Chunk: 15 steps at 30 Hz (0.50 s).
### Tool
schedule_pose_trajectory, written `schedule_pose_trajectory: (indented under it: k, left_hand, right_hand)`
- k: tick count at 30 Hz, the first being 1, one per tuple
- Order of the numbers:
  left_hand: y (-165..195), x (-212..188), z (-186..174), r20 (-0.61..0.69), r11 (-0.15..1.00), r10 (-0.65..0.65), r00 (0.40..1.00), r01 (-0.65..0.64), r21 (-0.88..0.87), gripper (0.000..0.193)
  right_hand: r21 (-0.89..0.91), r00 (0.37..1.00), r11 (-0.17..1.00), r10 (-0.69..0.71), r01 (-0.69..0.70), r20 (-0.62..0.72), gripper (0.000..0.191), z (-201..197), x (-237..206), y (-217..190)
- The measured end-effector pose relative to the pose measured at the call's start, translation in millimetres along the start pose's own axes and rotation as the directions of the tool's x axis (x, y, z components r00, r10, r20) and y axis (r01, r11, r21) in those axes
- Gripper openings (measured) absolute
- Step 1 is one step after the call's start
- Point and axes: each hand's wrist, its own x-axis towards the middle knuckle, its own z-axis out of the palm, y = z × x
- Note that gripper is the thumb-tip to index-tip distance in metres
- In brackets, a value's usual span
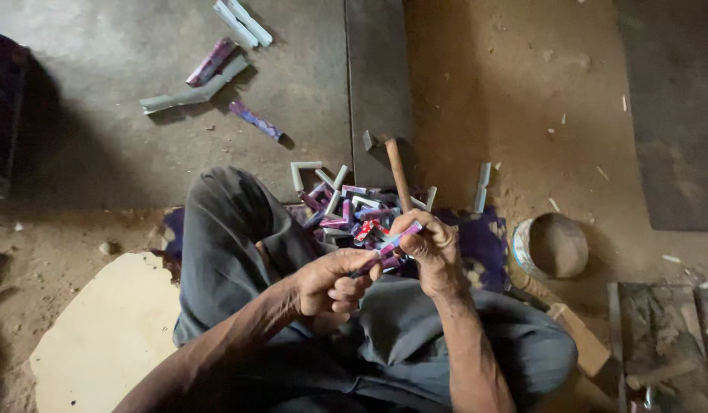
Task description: The person sits on the floor and repeatedly uses a hammer to strike small rectangular items placed on a metal bar, breaking them into smaller pieces. The broken fragments accumulate on the floor around the work area.
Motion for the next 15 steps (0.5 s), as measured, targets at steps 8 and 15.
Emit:
schedule_pose_trajectory:
  k: [8, 15]
  left_hand:
    - [2, -2, 15, -0.057, 0.955, 0.178, 0.982, -0.158, 0.251, 0.032]
    - [20, -21, 34, -0.082, 0.476, 0.539, 0.838, -0.223, 0.851, 0.036]
  right_hand:
    - [-0.012, 0.997, 0.999, 0.031, -0.031, -0.071, 0.033, 5, -4, 3]
    - [-0.173, 0.998, 0.983, 0.063, -0.064, -0.007, 0.043, -1, -5, -11]
